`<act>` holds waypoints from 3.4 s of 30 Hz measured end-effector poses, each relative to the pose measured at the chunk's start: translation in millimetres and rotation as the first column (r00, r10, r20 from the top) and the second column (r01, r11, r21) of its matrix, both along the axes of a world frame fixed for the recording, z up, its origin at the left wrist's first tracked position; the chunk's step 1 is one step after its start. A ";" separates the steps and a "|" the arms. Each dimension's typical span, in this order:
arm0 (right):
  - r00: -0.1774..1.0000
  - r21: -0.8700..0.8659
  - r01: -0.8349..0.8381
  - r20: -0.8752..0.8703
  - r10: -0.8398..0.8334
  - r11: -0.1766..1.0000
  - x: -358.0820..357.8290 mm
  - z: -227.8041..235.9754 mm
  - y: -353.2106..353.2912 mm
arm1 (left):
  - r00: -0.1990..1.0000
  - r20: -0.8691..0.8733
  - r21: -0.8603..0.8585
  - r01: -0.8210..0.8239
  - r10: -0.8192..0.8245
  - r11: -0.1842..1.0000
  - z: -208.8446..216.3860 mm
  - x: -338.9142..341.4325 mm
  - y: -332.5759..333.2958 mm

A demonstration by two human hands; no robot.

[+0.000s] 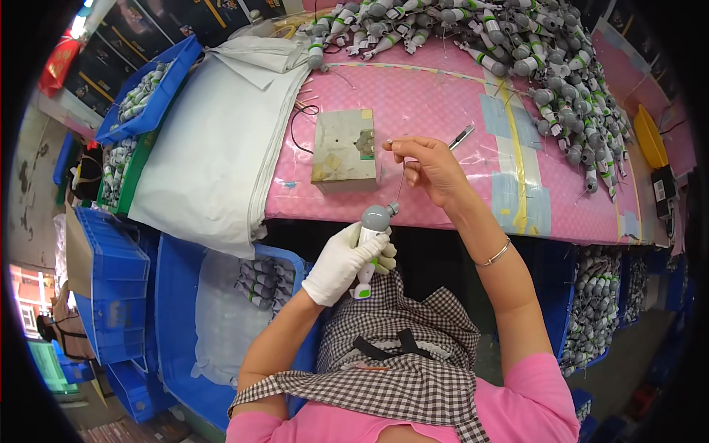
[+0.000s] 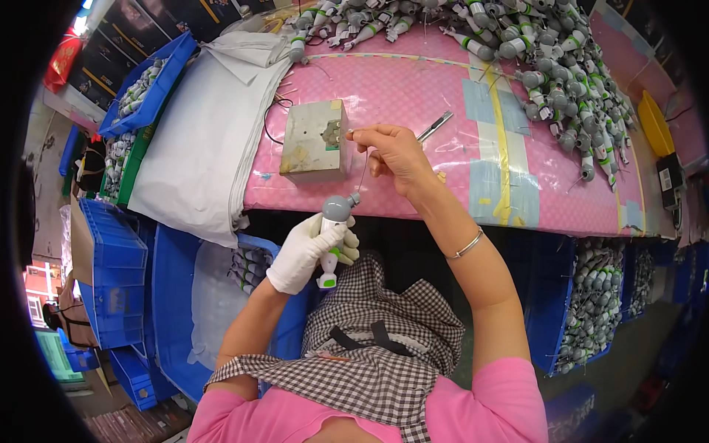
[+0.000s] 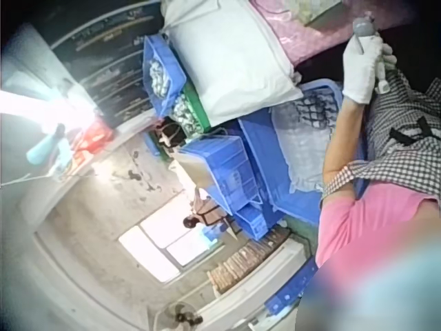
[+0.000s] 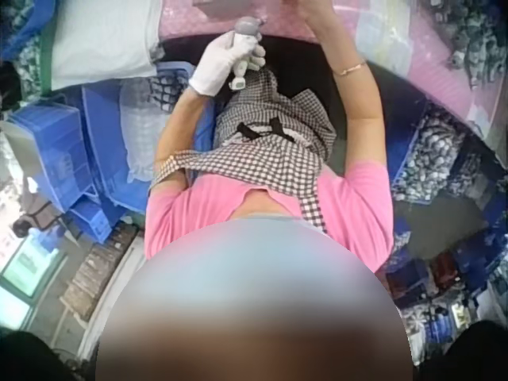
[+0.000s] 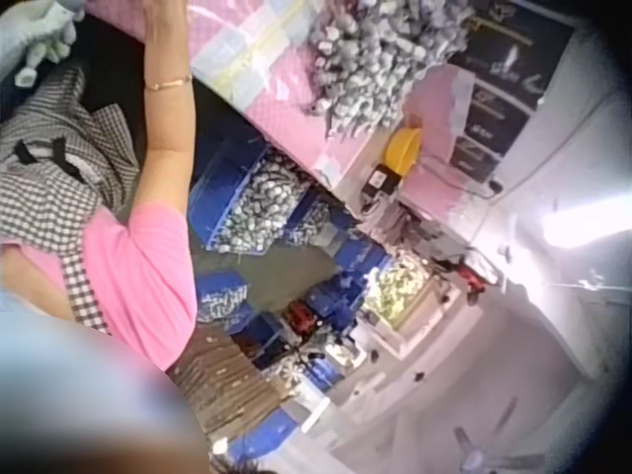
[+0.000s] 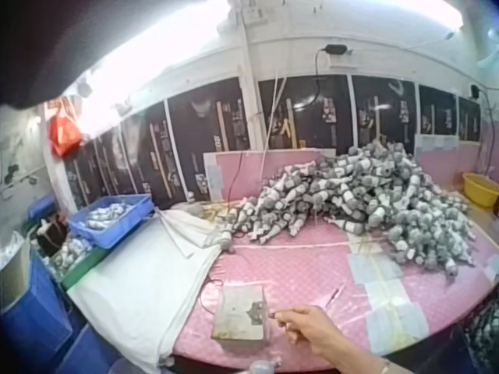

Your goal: The recorder is assembling small plastic toy snowmen by attaching components and using a tool to fasten them, then placing the finished products into a blue bin.

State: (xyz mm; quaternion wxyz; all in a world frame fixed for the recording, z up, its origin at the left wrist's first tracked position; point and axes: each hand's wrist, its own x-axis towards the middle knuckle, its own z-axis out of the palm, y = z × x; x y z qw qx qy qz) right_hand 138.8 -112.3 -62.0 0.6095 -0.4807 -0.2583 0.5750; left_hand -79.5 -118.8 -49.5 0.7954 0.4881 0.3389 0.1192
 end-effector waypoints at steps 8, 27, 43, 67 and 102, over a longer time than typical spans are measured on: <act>0.608 0.240 0.032 0.766 -0.210 0.970 -5.0 -11.2 25.8 | 0.956 0.107 0.241 -0.290 0.272 0.926 10.6 12.8 41.7; 0.766 -0.219 -0.227 0.562 0.313 0.949 6.5 20.0 44.5 | 0.915 0.329 -0.111 -0.207 0.232 0.972 4.1 20.4 64.0; 0.138 0.331 0.181 0.924 -0.357 0.926 15.6 -1.4 3.8 | 0.596 0.441 -0.281 -0.618 0.671 0.734 -31.5 31.4 -6.9; 0.544 0.466 0.267 0.650 -0.531 0.844 -89.6 -41.8 -57.6 | 0.434 0.328 -0.376 -0.755 0.839 0.537 -60.9 52.1 -11.3; 0.529 0.477 0.219 0.675 -0.514 0.851 -87.6 -51.1 -65.2 | 0.530 0.401 -0.301 -0.694 0.747 0.654 -68.9 43.5 -14.4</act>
